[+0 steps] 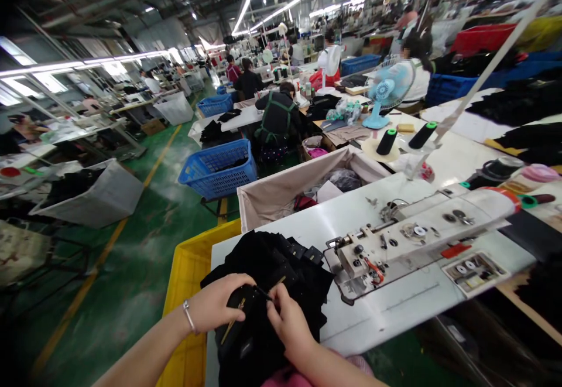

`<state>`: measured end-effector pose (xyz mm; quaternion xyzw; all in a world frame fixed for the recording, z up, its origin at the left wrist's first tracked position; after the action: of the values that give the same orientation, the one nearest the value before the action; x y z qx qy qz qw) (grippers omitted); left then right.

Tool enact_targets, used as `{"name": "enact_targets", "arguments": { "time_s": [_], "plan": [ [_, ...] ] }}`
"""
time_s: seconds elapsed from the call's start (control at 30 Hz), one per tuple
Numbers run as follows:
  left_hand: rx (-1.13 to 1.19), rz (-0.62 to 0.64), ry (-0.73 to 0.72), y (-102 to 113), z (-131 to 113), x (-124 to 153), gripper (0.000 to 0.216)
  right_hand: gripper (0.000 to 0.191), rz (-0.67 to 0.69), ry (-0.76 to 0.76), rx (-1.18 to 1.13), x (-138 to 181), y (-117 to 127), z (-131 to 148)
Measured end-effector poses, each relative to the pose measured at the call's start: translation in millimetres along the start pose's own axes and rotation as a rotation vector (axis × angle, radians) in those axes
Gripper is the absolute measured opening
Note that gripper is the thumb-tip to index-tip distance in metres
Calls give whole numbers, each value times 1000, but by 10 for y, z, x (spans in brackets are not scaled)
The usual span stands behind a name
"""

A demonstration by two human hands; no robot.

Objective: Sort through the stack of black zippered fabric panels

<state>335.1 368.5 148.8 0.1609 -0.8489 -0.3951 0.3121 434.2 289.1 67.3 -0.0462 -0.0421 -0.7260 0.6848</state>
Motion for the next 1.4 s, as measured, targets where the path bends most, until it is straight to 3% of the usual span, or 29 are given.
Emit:
{"name": "enact_targets", "arguments": {
  "time_s": [0.1, 0.2, 0.27, 0.37, 0.47, 0.57, 0.67, 0.73, 0.8, 0.93, 1.03, 1.1, 1.17, 1.23, 1.3, 1.4],
  "plan": [
    [-47, 33, 34, -72, 52, -64, 59, 12, -18, -2, -49, 28, -26, 16],
    [-190, 117, 3, -85, -77, 21, 22, 15, 34, -16, -78, 87, -31, 79],
    [-244, 129, -64, 39, -283, 196, 10, 16, 27, -29, -65, 111, 69, 111],
    [-301, 60, -73, 326, -547, 416, 10, 20, -229, -47, 63, 97, 492, 101],
    [-415, 52, -91, 331, -704, 343, 11, 42, -412, -27, 230, 46, 792, 113],
    [-468, 9, -201, 120, -773, 45, 10, 28, -369, 13, 291, -13, 789, 189],
    [-458, -94, -339, -45, -776, -169, 17, 12, -263, 162, 311, 44, 649, 435],
    [-457, -124, -391, -107, -740, -198, 22, 15, -120, 253, 275, 104, 510, 564],
    [-473, -143, -406, -114, -698, -151, 26, 21, -42, 219, 198, 115, 475, 533],
    [-485, -214, -454, -32, -711, 82, 29, 19, -176, 29, 241, -22, 680, 255],
    [-435, -230, -482, 1, -731, 226, 25, 29, -216, 31, 335, -185, 718, 223],
    [-405, -217, -428, 8, -678, 227, 23, 42, -243, 55, 398, -292, 714, 280],
    [-376, -201, -312, 21, -568, 151, 41, 47, -260, 81, 453, -387, 696, 363],
    [-364, -190, -197, 34, -451, 38, 73, 39, -256, 101, 483, -453, 667, 451],
    [-382, -175, -125, 34, -372, -79, 92, 24, -235, 126, 501, -464, 635, 552],
    [-448, -154, -94, 25, -348, -195, 78, 15, -55, 234, 415, -383, 482, 725]
  ]
}}
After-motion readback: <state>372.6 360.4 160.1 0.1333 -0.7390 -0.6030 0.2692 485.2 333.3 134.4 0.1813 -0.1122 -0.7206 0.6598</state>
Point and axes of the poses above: each hand's wrist, its own x-axis away from the middle knuckle, its own y-axis out of the back of the hand, z = x × y, the point moved 9 cm from there along -x, towards the middle knuckle, and after that the axes turned 5 degrees about -x, right-handed, at the moved point
